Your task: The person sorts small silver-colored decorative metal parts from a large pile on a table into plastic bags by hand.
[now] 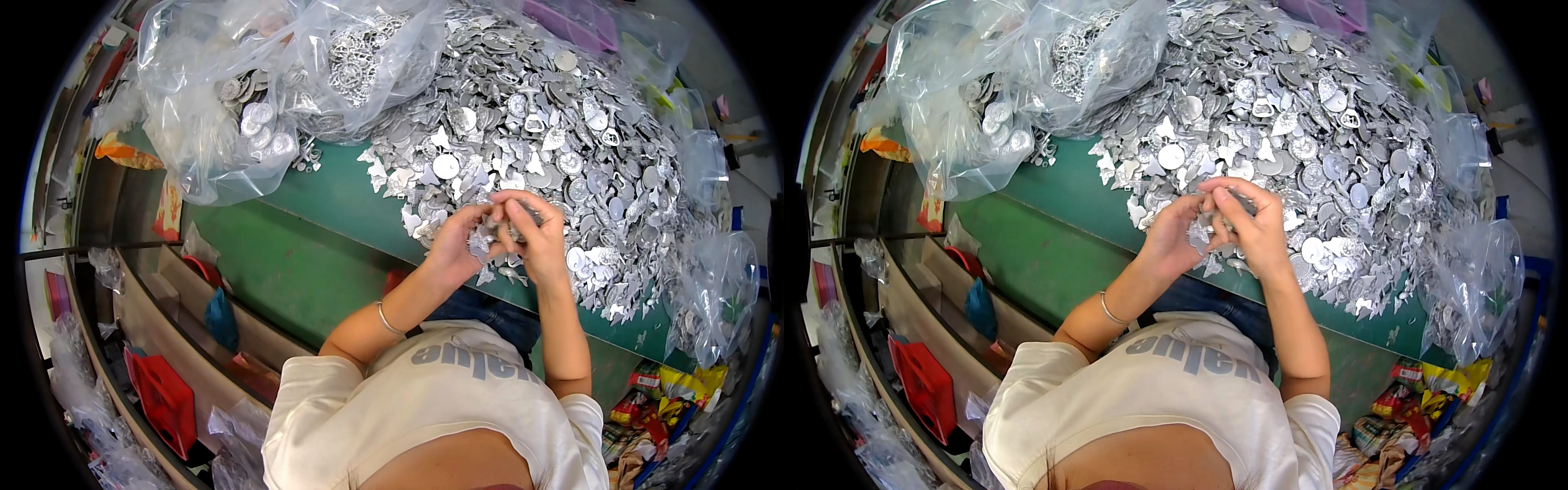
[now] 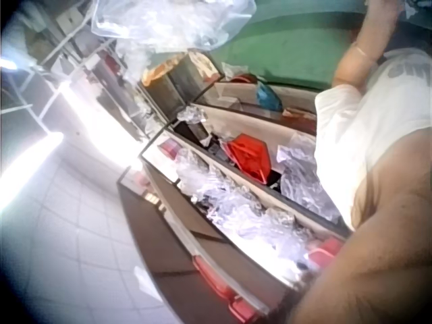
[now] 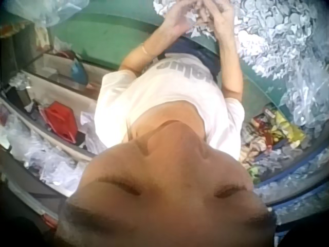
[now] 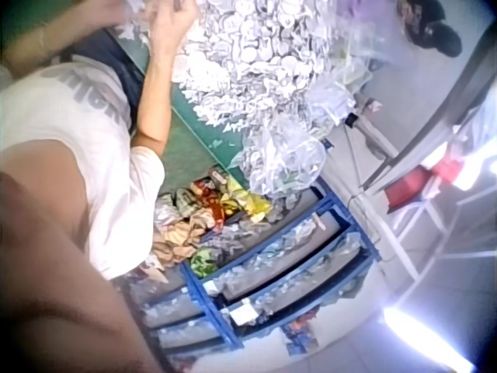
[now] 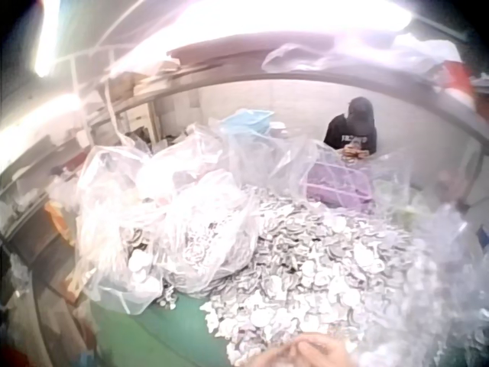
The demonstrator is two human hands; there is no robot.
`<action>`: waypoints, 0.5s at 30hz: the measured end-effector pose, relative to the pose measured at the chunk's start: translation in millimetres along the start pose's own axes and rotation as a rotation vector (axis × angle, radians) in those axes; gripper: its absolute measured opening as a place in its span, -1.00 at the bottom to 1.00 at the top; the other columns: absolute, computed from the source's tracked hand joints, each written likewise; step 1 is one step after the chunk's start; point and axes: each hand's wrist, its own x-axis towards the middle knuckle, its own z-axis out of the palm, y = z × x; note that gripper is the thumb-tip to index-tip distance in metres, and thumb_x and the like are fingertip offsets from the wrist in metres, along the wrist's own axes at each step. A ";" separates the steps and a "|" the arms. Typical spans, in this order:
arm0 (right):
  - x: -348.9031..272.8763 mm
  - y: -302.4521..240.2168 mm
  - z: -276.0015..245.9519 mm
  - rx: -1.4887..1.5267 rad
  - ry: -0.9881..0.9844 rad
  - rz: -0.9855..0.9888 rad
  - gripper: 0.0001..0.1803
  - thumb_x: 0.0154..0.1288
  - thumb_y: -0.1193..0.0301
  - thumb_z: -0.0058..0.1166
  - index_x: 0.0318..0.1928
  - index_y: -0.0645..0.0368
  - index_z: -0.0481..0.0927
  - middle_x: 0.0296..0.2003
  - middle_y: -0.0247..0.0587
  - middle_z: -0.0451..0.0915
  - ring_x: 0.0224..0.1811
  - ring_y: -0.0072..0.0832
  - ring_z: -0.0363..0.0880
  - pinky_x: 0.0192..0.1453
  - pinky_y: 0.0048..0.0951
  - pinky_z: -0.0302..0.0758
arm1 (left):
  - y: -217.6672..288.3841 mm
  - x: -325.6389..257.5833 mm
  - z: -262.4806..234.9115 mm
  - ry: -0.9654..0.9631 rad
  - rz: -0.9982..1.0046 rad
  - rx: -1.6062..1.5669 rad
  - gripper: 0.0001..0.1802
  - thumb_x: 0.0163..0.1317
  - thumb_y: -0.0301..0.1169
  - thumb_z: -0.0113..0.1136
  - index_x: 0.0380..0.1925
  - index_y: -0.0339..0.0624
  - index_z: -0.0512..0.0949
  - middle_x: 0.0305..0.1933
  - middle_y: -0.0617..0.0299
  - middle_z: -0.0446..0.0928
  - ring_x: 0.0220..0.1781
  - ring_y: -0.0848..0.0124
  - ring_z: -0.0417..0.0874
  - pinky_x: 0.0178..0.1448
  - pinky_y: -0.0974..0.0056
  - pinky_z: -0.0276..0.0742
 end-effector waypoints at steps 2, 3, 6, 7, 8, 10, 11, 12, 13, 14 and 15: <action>0.1 19.0 -0.4 -0.243 0.185 -0.139 -0.85 0.25 0.52 -0.02 -0.26 0.33 0.58 -0.50 -0.30 0.48 -0.55 -0.67 0.37 -0.52 -0.65 0.31 | -10.9 2.5 6.6 0.189 0.066 -0.073 -0.72 0.26 -0.29 -0.17 -0.25 -0.18 0.49 -0.33 0.26 0.49 -0.23 0.41 0.53 -0.13 0.29 0.47; 2.4 30.6 3.8 -0.373 0.293 -0.273 -0.86 0.23 0.53 -0.01 -0.28 0.34 0.58 -0.49 -0.29 0.49 -0.52 -0.65 0.39 -0.47 -0.62 0.32 | -15.7 3.4 28.7 0.349 0.123 -0.084 -0.71 0.25 -0.28 -0.17 -0.22 -0.19 0.49 -0.31 0.26 0.50 -0.22 0.42 0.53 -0.11 0.29 0.46; 2.0 32.7 16.3 -0.508 0.452 -0.490 -0.90 0.17 0.59 0.00 -0.33 0.34 0.58 -0.49 -0.25 0.50 -0.43 -0.55 0.42 -0.29 -0.53 0.35 | -24.5 7.6 42.4 0.475 0.267 -0.101 -0.66 0.26 -0.27 -0.20 -0.14 -0.22 0.48 -0.20 0.20 0.52 -0.14 0.42 0.52 -0.04 0.27 0.44; 2.1 35.4 16.0 -0.508 0.457 -0.548 -0.90 0.16 0.60 0.00 -0.33 0.33 0.57 -0.49 -0.25 0.50 -0.44 -0.52 0.43 -0.28 -0.53 0.35 | -25.1 9.7 43.6 0.456 0.319 -0.093 -0.65 0.27 -0.27 -0.21 -0.13 -0.23 0.48 -0.17 0.18 0.51 -0.13 0.41 0.52 -0.02 0.27 0.44; 3.2 38.5 14.9 -0.508 0.461 -0.606 -0.90 0.15 0.61 0.00 -0.34 0.33 0.57 -0.49 -0.25 0.50 -0.44 -0.50 0.43 -0.28 -0.53 0.36 | -25.4 12.0 44.6 0.437 0.371 -0.086 -0.64 0.27 -0.27 -0.22 -0.12 -0.24 0.47 -0.15 0.15 0.51 -0.12 0.40 0.51 0.00 0.27 0.44; 7.0 43.6 13.1 -0.580 0.471 -0.716 -0.89 0.10 0.63 0.01 -0.33 0.30 0.56 -0.45 -0.25 0.48 -0.32 -0.38 0.42 -0.15 -0.46 0.35 | -21.9 19.1 33.4 0.267 0.388 0.019 -0.68 0.26 -0.29 -0.17 -0.08 -0.18 0.44 -0.15 0.12 0.48 -0.12 0.37 0.50 -0.02 0.26 0.45; 7.4 43.5 12.4 -0.619 0.479 -0.748 -0.88 0.09 0.63 0.01 -0.32 0.29 0.56 -0.41 -0.24 0.48 -0.28 -0.37 0.41 -0.11 -0.44 0.33 | -22.7 20.4 30.5 0.252 0.386 0.011 -0.67 0.26 -0.29 -0.17 -0.07 -0.18 0.43 -0.14 0.13 0.47 -0.11 0.37 0.49 -0.01 0.26 0.44; 8.7 42.9 12.1 -0.658 0.486 -0.782 -0.87 0.08 0.63 0.02 -0.31 0.28 0.55 -0.38 -0.23 0.47 -0.24 -0.35 0.40 -0.07 -0.42 0.32 | -22.5 21.4 29.5 0.238 0.384 0.002 -0.67 0.26 -0.29 -0.17 -0.07 -0.18 0.43 -0.13 0.13 0.47 -0.10 0.37 0.48 0.00 0.27 0.42; 8.0 43.4 15.6 -0.567 0.512 -0.746 -0.82 0.04 0.58 0.07 -0.28 0.24 0.56 -0.27 -0.19 0.43 -0.16 -0.32 0.34 0.02 -0.36 0.26 | -22.9 21.7 29.5 0.225 0.379 -0.005 -0.67 0.26 -0.29 -0.18 -0.06 -0.19 0.42 -0.12 0.14 0.46 -0.09 0.37 0.47 0.02 0.27 0.41; 7.0 40.8 15.2 -0.606 0.505 -0.757 -0.81 0.02 0.56 0.08 -0.27 0.23 0.56 -0.25 -0.18 0.42 -0.14 -0.31 0.33 0.04 -0.34 0.25 | -24.1 22.2 29.3 0.213 0.372 -0.015 -0.67 0.26 -0.29 -0.18 -0.06 -0.19 0.42 -0.12 0.14 0.45 -0.08 0.37 0.46 0.03 0.27 0.40; 6.7 39.0 15.1 -0.642 0.501 -0.770 -0.79 0.01 0.54 0.10 -0.26 0.23 0.55 -0.22 -0.17 0.41 -0.13 -0.30 0.32 0.06 -0.31 0.23 | -24.8 22.9 29.0 0.197 0.367 -0.020 -0.66 0.26 -0.28 -0.18 -0.06 -0.19 0.41 -0.11 0.15 0.44 -0.07 0.37 0.45 0.04 0.27 0.39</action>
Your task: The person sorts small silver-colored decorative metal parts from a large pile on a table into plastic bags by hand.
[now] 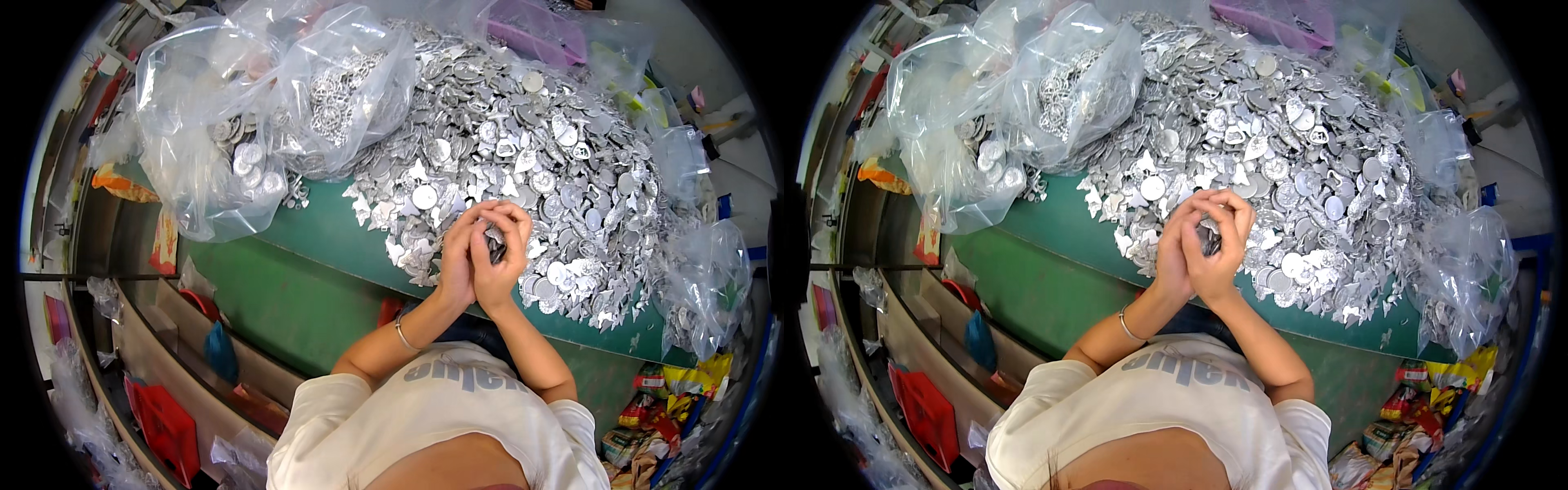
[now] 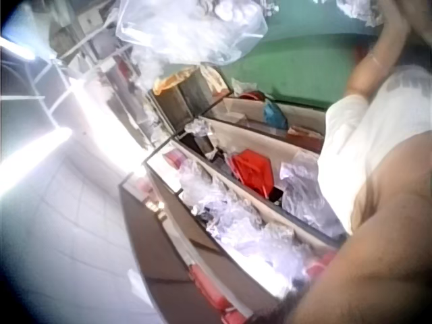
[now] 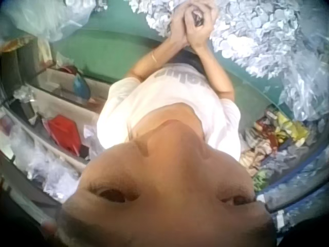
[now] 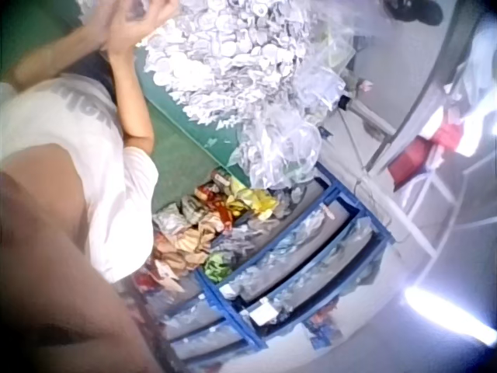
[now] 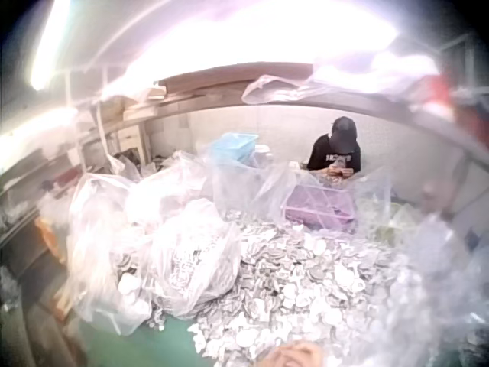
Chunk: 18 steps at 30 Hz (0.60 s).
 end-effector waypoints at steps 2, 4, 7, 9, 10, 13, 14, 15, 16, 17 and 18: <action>-2.4 -0.8 -4.6 -0.088 -0.052 0.008 -0.71 -0.03 0.45 0.13 -0.21 0.20 0.56 -0.13 -0.15 0.38 0.00 -0.22 0.28 0.14 -0.21 0.15 | -2.5 -0.7 -1.0 -0.030 -0.012 -0.012 -0.66 0.27 -0.28 -0.19 -0.05 -0.20 0.40 -0.10 0.16 0.42 -0.04 0.37 0.43 0.06 0.27 0.37; -0.5 -5.5 -8.1 -0.176 -0.120 -0.070 -0.69 -0.02 0.42 0.10 -0.19 0.19 0.56 -0.08 -0.12 0.37 0.07 -0.18 0.24 0.16 -0.19 0.13 | -4.5 -1.7 -1.4 -0.060 -0.028 -0.021 -0.65 0.27 -0.28 -0.20 -0.04 -0.20 0.39 -0.08 0.16 0.40 -0.02 0.37 0.41 0.09 0.27 0.34; 3.2 -12.5 -9.1 -0.314 -0.166 -0.105 -0.70 0.02 0.39 0.06 -0.16 0.16 0.56 -0.04 -0.09 0.36 0.14 -0.12 0.22 0.22 -0.13 0.03 | -7.9 -0.8 -2.1 -0.111 -0.052 -0.034 -0.65 0.27 -0.28 -0.21 -0.03 -0.21 0.37 -0.06 0.18 0.38 0.01 0.37 0.39 0.12 0.28 0.31; 8.1 -16.4 -9.6 -0.430 -0.155 -0.139 -0.71 0.04 0.40 0.05 -0.17 0.16 0.56 -0.05 -0.09 0.37 0.12 -0.13 0.25 0.22 -0.12 0.00 | -11.1 -1.4 -3.1 -0.147 -0.067 -0.045 -0.64 0.27 -0.27 -0.21 -0.02 -0.21 0.36 -0.04 0.19 0.36 0.04 0.37 0.37 0.14 0.28 0.29; 11.1 -17.9 -10.2 -0.412 -0.143 -0.127 -0.78 0.06 0.40 0.04 -0.23 0.14 0.59 -0.08 -0.12 0.39 0.11 -0.13 0.27 0.23 -0.10 -0.05 | -12.8 -2.0 -3.2 -0.169 -0.075 -0.056 -0.64 0.27 -0.27 -0.22 -0.02 -0.22 0.35 -0.04 0.19 0.35 0.05 0.37 0.36 0.16 0.28 0.27; 12.2 -22.4 -16.6 -0.355 -0.145 -0.175 -0.82 0.12 0.43 -0.03 -0.29 0.17 0.58 -0.09 -0.15 0.41 0.11 -0.12 0.25 0.22 -0.13 0.00 | -17.3 -4.5 -3.6 -0.230 -0.110 -0.090 -0.63 0.27 -0.27 -0.23 -0.01 -0.22 0.34 -0.02 0.20 0.32 0.08 0.37 0.33 0.19 0.29 0.24; 13.5 -28.6 -17.5 -0.351 -0.115 -0.231 -0.84 0.12 0.44 -0.05 -0.35 0.18 0.59 -0.17 -0.15 0.44 0.03 -0.14 0.30 0.18 -0.14 0.04 | -17.9 -3.5 -1.6 -0.250 -0.122 -0.096 -0.63 0.27 -0.27 -0.23 0.00 -0.23 0.33 -0.01 0.21 0.31 0.10 0.37 0.32 0.20 0.29 0.23; 13.3 -28.9 -20.2 -0.307 -0.117 -0.224 -0.84 0.12 0.44 -0.05 -0.35 0.19 0.58 -0.18 -0.15 0.44 0.02 -0.15 0.30 0.17 -0.13 0.05 | -19.2 -4.1 -1.1 -0.253 -0.144 -0.097 -0.63 0.27 -0.27 -0.23 0.00 -0.23 0.32 0.00 0.21 0.31 0.11 0.37 0.31 0.21 0.29 0.22; 13.4 -28.7 -23.5 -0.263 -0.118 -0.219 -0.84 0.12 0.45 -0.05 -0.35 0.19 0.58 -0.19 -0.15 0.44 0.00 -0.15 0.31 0.15 -0.13 0.06 | -19.9 -3.4 2.0 -0.238 -0.175 -0.092 -0.62 0.27 -0.27 -0.24 0.00 -0.23 0.32 0.01 0.22 0.30 0.12 0.37 0.30 0.23 0.29 0.21; 14.0 -28.5 -26.0 -0.218 -0.121 -0.213 -0.84 0.12 0.46 -0.06 -0.35 0.20 0.58 -0.21 -0.15 0.44 -0.02 -0.15 0.31 0.14 -0.13 0.08 | -20.3 -0.6 2.5 -0.205 -0.219 -0.082 -0.63 0.27 -0.27 -0.22 0.00 -0.21 0.33 -0.01 0.23 0.30 0.11 0.37 0.31 0.22 0.29 0.21; 14.9 -30.1 -26.2 -0.200 -0.073 -0.224 -0.84 0.16 0.47 -0.09 -0.36 0.24 0.56 -0.24 -0.15 0.44 -0.08 -0.19 0.32 0.10 -0.15 0.13 | -20.1 1.7 1.5 -0.170 -0.258 -0.078 -0.64 0.27 -0.27 -0.21 -0.01 -0.19 0.33 -0.03 0.24 0.30 0.10 0.37 0.31 0.22 0.29 0.22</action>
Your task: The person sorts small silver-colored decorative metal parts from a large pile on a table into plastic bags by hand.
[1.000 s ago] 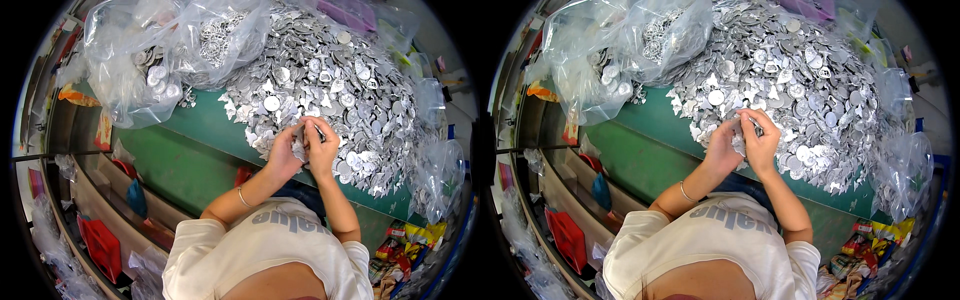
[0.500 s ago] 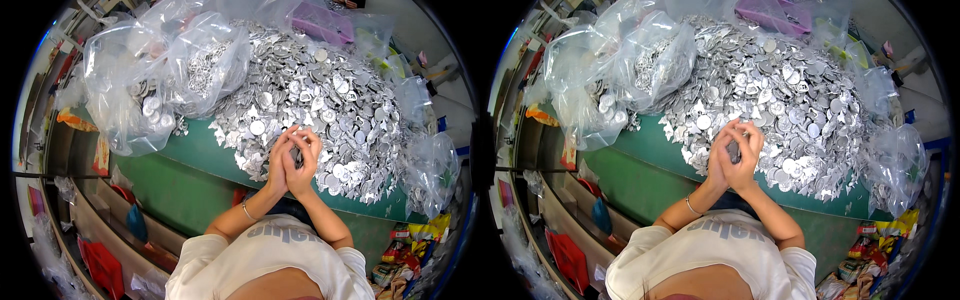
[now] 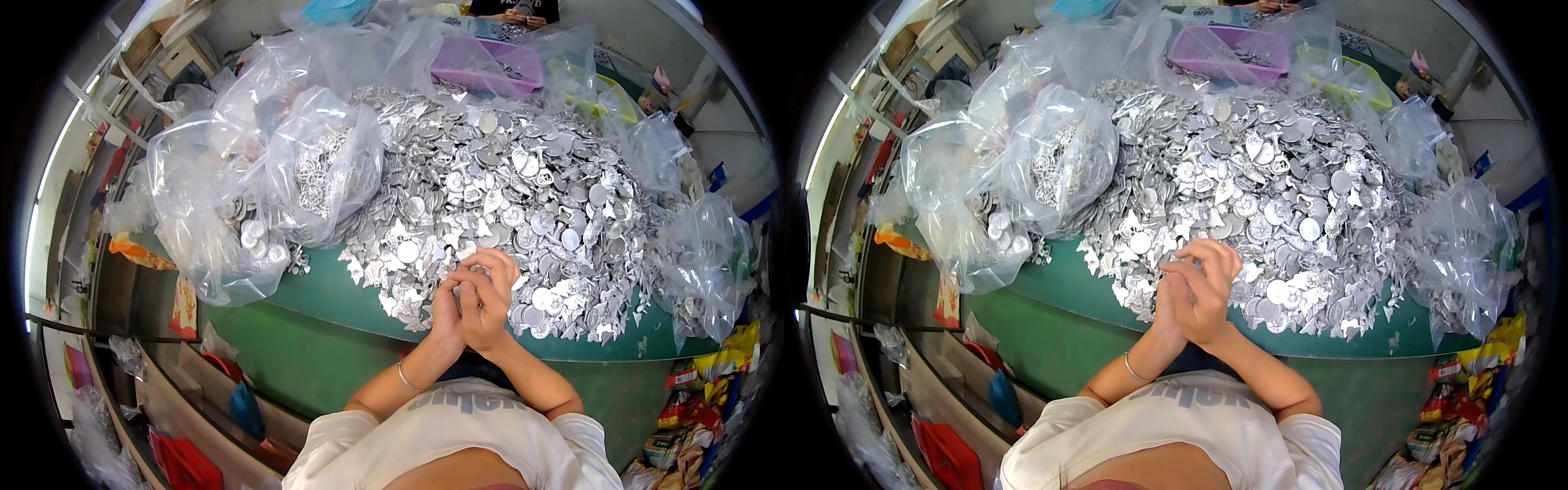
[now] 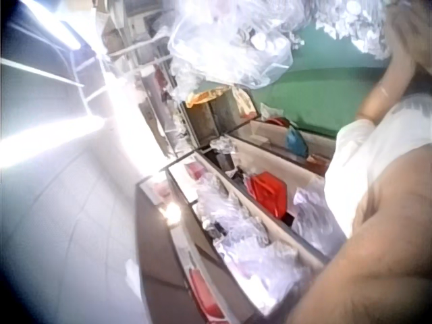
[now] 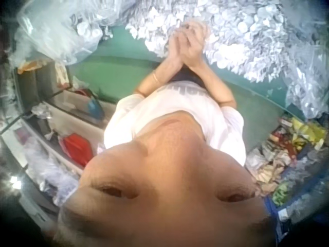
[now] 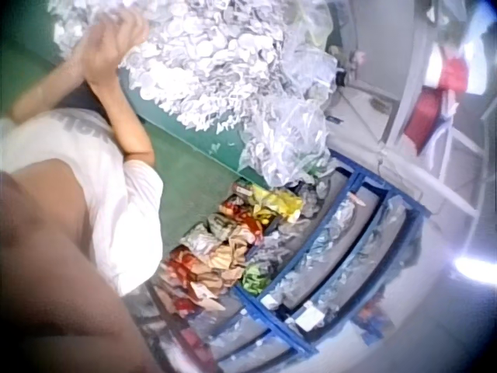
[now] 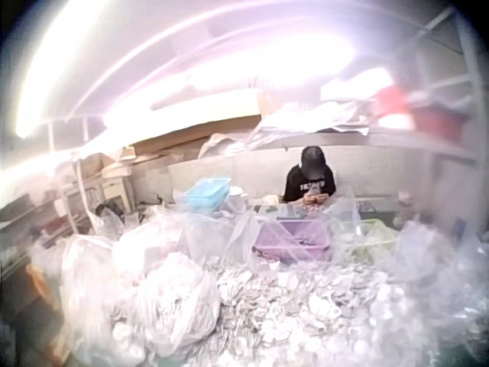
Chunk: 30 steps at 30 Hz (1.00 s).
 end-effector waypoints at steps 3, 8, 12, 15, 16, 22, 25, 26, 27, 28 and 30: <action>-8.3 8.7 -5.2 0.154 0.101 0.119 -0.79 0.24 0.45 -0.16 -0.39 0.28 0.54 -0.25 -0.13 0.43 -0.10 -0.23 0.33 0.02 -0.24 0.24 | 6.3 5.6 -16.5 0.310 -0.095 -0.102 -0.68 0.24 -0.29 -0.13 -0.03 -0.11 0.38 -0.11 0.21 0.38 -0.01 0.36 0.40 0.09 0.27 0.33; -20.7 16.1 -11.4 0.462 0.197 0.323 -0.73 0.37 0.41 -0.28 -0.35 0.31 0.46 -0.31 -0.16 0.38 -0.18 -0.38 0.33 -0.07 -0.42 0.30 | 14.7 17.1 21.0 0.469 -0.096 -0.108 -0.74 0.21 -0.37 -0.05 -0.07 -0.01 0.36 -0.23 0.14 0.44 -0.27 0.39 0.50 -0.34 0.34 0.46; -25.8 25.3 -26.2 0.439 0.182 0.303 -0.74 0.35 0.44 -0.26 -0.39 0.33 0.45 -0.32 -0.15 0.39 -0.23 -0.40 0.33 -0.02 -0.43 0.23 | 42.2 58.3 35.5 0.366 -0.117 -0.186 -0.77 0.12 -0.44 -0.08 -0.19 -0.06 0.41 -0.33 0.15 0.43 -0.35 0.38 0.49 -0.50 0.41 0.37; -28.4 29.6 -29.9 0.478 0.193 0.339 -0.80 0.25 0.52 -0.19 -0.41 0.34 0.51 -0.36 -0.12 0.43 -0.27 -0.36 0.33 -0.13 -0.44 0.27 | 70.2 108.9 59.6 0.307 -0.036 -0.190 -0.72 0.12 -0.43 -0.11 -0.11 -0.03 0.34 -0.38 0.17 0.40 -0.38 0.36 0.48 -0.51 0.41 0.36; -28.9 32.2 -30.8 0.468 0.180 0.333 -0.82 0.24 0.55 -0.18 -0.41 0.35 0.51 -0.39 -0.13 0.45 -0.29 -0.37 0.34 -0.15 -0.46 0.28 | 80.4 130.8 67.9 0.293 -0.012 -0.170 -0.75 0.13 -0.43 -0.12 -0.15 -0.04 0.34 -0.40 0.16 0.41 -0.41 0.36 0.48 -0.53 0.40 0.36; -30.7 43.1 -35.4 0.523 0.070 0.347 -0.78 0.29 0.52 -0.23 -0.43 0.34 0.47 -0.45 -0.17 0.45 -0.34 -0.40 0.35 -0.17 -0.43 0.27 | 151.5 291.9 90.5 0.314 0.326 0.078 -0.75 0.14 -0.33 -0.18 -0.20 -0.13 0.36 -0.32 0.12 0.42 -0.33 0.31 0.50 -0.41 0.29 0.44; -34.5 49.2 -38.2 0.529 0.043 0.361 -0.81 0.27 0.57 -0.21 -0.42 0.35 0.48 -0.44 -0.19 0.46 -0.33 -0.41 0.36 -0.18 -0.46 0.28 | 164.0 332.9 96.8 0.263 0.503 0.157 -0.56 0.15 -0.20 -0.24 -0.02 -0.17 0.34 -0.05 0.01 0.41 -0.04 0.14 0.44 -0.01 -0.03 0.37; -36.3 52.0 -37.3 0.543 0.036 0.369 -0.81 0.27 0.57 -0.21 -0.42 0.35 0.48 -0.44 -0.19 0.46 -0.33 -0.42 0.36 -0.18 -0.47 0.28 | 164.2 339.5 97.8 0.206 0.570 0.208 -0.50 0.15 -0.17 -0.26 0.03 -0.19 0.33 0.04 -0.02 0.39 0.06 0.08 0.41 0.13 -0.13 0.30; -37.3 55.7 -38.4 0.548 0.029 0.381 -0.82 0.26 0.58 -0.20 -0.41 0.35 0.49 -0.44 -0.19 0.46 -0.34 -0.42 0.36 -0.18 -0.48 0.28 | 160.6 343.6 98.2 0.221 0.553 0.248 -0.46 0.15 -0.15 -0.28 0.07 -0.19 0.31 0.11 -0.01 0.34 0.13 0.06 0.34 0.19 -0.17 0.19; -37.3 58.1 -39.6 0.539 0.026 0.382 -0.82 0.26 0.59 -0.20 -0.41 0.36 0.49 -0.43 -0.19 0.46 -0.34 -0.43 0.36 -0.19 -0.49 0.28 | 159.5 345.1 97.8 0.237 0.540 0.288 -0.43 0.15 -0.13 -0.30 0.11 -0.20 0.29 0.18 -0.01 0.28 0.20 0.04 0.27 0.24 -0.21 0.07; -39.0 59.7 -40.6 0.533 0.009 0.389 -0.83 0.26 0.59 -0.19 -0.40 0.36 0.49 -0.43 -0.18 0.46 -0.34 -0.44 0.36 -0.20 -0.51 0.29 | 162.6 344.7 93.1 0.243 0.558 0.411 -0.41 0.15 -0.12 -0.30 0.14 -0.21 0.27 0.25 -0.01 0.23 0.28 0.00 0.19 0.30 -0.25 -0.04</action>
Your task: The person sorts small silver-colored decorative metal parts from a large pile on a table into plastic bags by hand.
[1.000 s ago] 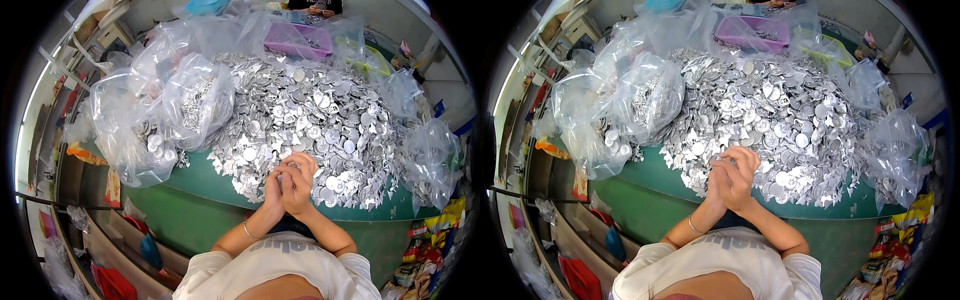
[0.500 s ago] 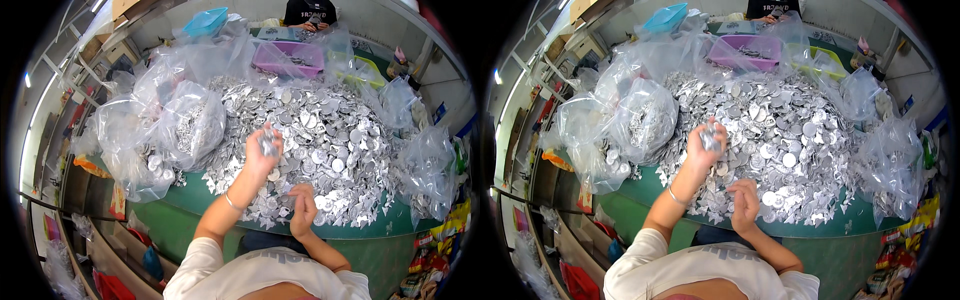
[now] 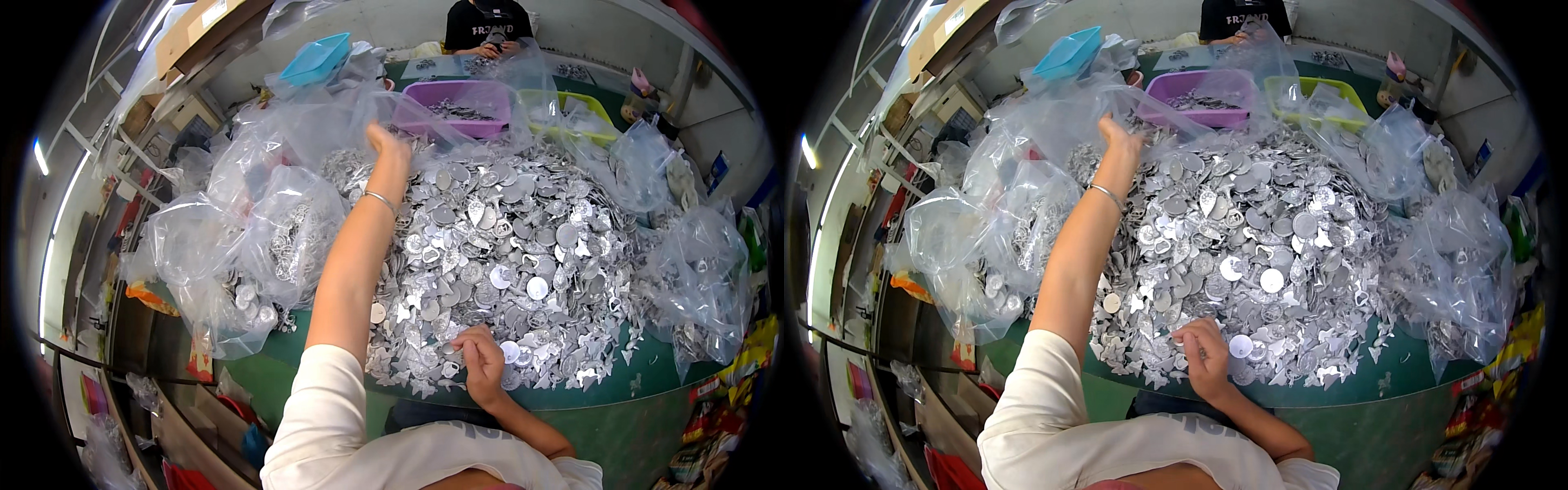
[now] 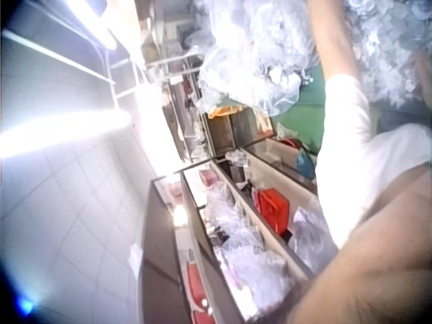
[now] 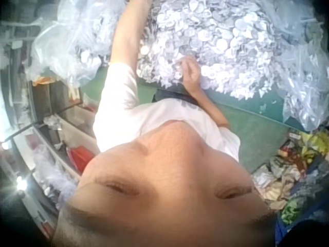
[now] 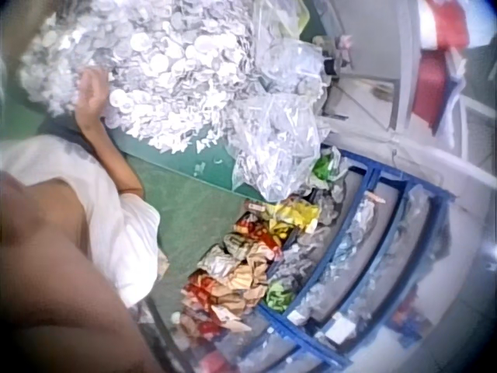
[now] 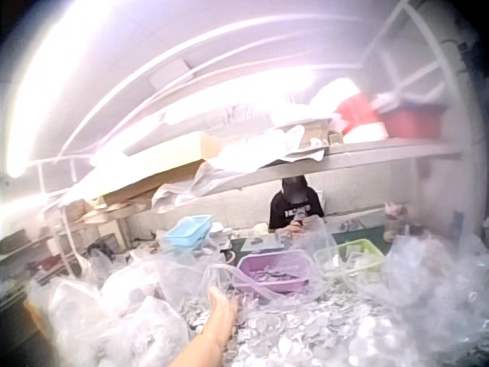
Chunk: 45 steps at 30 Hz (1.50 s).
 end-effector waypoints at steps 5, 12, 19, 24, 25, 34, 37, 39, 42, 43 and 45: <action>-2.4 -1.8 3.3 0.082 -0.040 0.088 -0.82 0.29 0.56 -0.19 -0.39 0.36 0.48 -0.43 -0.22 0.44 -0.34 -0.51 0.35 -0.21 -0.53 0.29 | 24.7 -10.5 -20.2 -0.227 -0.028 0.067 -0.46 0.14 -0.25 -0.15 0.11 -0.31 0.27 0.27 -0.04 0.17 0.30 -0.06 0.14 0.33 -0.20 -0.06; -0.5 -5.1 -24.8 -0.079 0.023 0.239 -0.87 0.30 0.54 -0.15 -0.34 0.33 0.46 -0.39 -0.30 0.43 -0.34 -0.62 0.35 -0.20 -0.60 0.30 | 69.6 -212.3 -35.2 -0.513 -0.129 0.458 -0.64 0.17 -0.51 0.02 -0.01 -0.36 0.38 0.11 -0.02 0.35 0.16 0.14 0.38 0.17 0.15 0.36; -3.5 -11.0 -24.1 -0.438 -0.150 0.114 -0.86 0.03 0.62 0.12 -0.32 0.28 0.55 -0.39 -0.22 0.48 -0.36 -0.38 0.42 -0.22 -0.44 0.36 | 99.5 -338.6 -147.9 -0.595 0.056 1.428 -0.73 0.03 -0.53 0.21 -0.20 -0.23 0.55 -0.18 0.17 0.55 -0.15 0.34 0.54 -0.11 0.32 0.42; 2.6 -15.4 11.3 -0.753 -0.444 -0.098 -0.71 -0.09 0.52 0.22 -0.26 0.22 0.56 -0.23 -0.20 0.43 -0.20 -0.24 0.35 -0.13 -0.31 0.31 | 71.7 -378.5 -187.2 -0.630 0.262 1.723 -0.56 -0.12 -0.45 0.34 -0.15 -0.19 0.50 -0.10 0.12 0.41 -0.06 0.13 0.37 0.01 0.20 0.30; 4.2 -16.2 17.5 -0.795 -0.492 -0.136 -0.70 -0.09 0.50 0.23 -0.24 0.21 0.56 -0.20 -0.20 0.42 -0.19 -0.25 0.34 -0.12 -0.31 0.30 | 67.3 -383.9 -188.8 -0.584 0.264 1.736 -0.53 -0.13 -0.45 0.35 -0.13 -0.18 0.48 -0.08 0.12 0.39 -0.04 0.13 0.35 0.02 0.19 0.27; -4.6 -3.6 42.9 -0.991 -0.514 -0.116 -0.72 -0.13 0.45 0.25 -0.33 0.21 0.51 -0.19 -0.19 0.39 -0.11 -0.25 0.31 -0.07 -0.27 0.19 | 58.0 -394.1 -217.8 -0.233 0.413 1.730 -0.44 -0.25 -0.37 0.44 -0.13 -0.08 0.49 0.02 0.19 0.33 0.00 0.20 0.31 0.04 0.19 0.20; 2.3 -4.8 35.0 -0.977 -0.415 -0.080 -0.74 -0.11 0.46 0.24 -0.34 0.20 0.52 -0.21 -0.21 0.40 -0.12 -0.26 0.31 -0.09 -0.28 0.18 | 61.1 -395.7 -224.1 -0.256 0.446 1.683 -0.47 -0.29 -0.34 0.45 -0.19 -0.09 0.52 0.04 0.19 0.34 0.01 0.20 0.31 0.05 0.19 0.19; 1.2 -4.8 35.0 -0.917 -0.407 -0.101 -0.75 -0.11 0.47 0.24 -0.33 0.18 0.53 -0.24 -0.22 0.39 -0.15 -0.26 0.31 -0.12 -0.28 0.18 | 60.8 -400.6 -223.0 -0.256 0.460 1.729 -0.51 -0.27 -0.38 0.44 -0.22 -0.10 0.53 0.03 0.19 0.37 0.03 0.20 0.31 0.08 0.19 0.17; -2.0 -13.9 42.9 -0.891 -0.528 -0.122 -0.74 -0.12 0.47 0.25 -0.34 0.16 0.51 -0.27 -0.24 0.38 -0.17 -0.27 0.32 -0.13 -0.29 0.18 | 56.8 -401.6 -224.9 -0.251 0.462 1.721 -0.55 -0.24 -0.43 0.42 -0.24 -0.13 0.52 0.01 0.18 0.38 0.02 0.19 0.33 0.08 0.19 0.18; -4.6 -16.3 43.1 -0.873 -0.586 -0.110 -0.73 -0.13 0.46 0.25 -0.34 0.16 0.51 -0.27 -0.25 0.38 -0.17 -0.27 0.32 -0.13 -0.29 0.18 | 56.2 -400.3 -224.9 -0.242 0.461 1.694 -0.57 -0.22 -0.45 0.40 -0.25 -0.15 0.52 0.00 0.17 0.39 0.00 0.18 0.35 0.07 0.19 0.20; -9.4 -20.3 42.7 -0.837 -0.701 -0.086 -0.72 -0.15 0.46 0.26 -0.34 0.15 0.50 -0.28 -0.26 0.38 -0.17 -0.29 0.31 -0.13 -0.30 0.18 | 55.4 -397.2 -227.4 -0.226 0.507 1.611 -0.60 -0.19 -0.49 0.38 -0.26 -0.19 0.50 -0.03 0.15 0.40 -0.06 0.20 0.39 0.02 0.21 0.24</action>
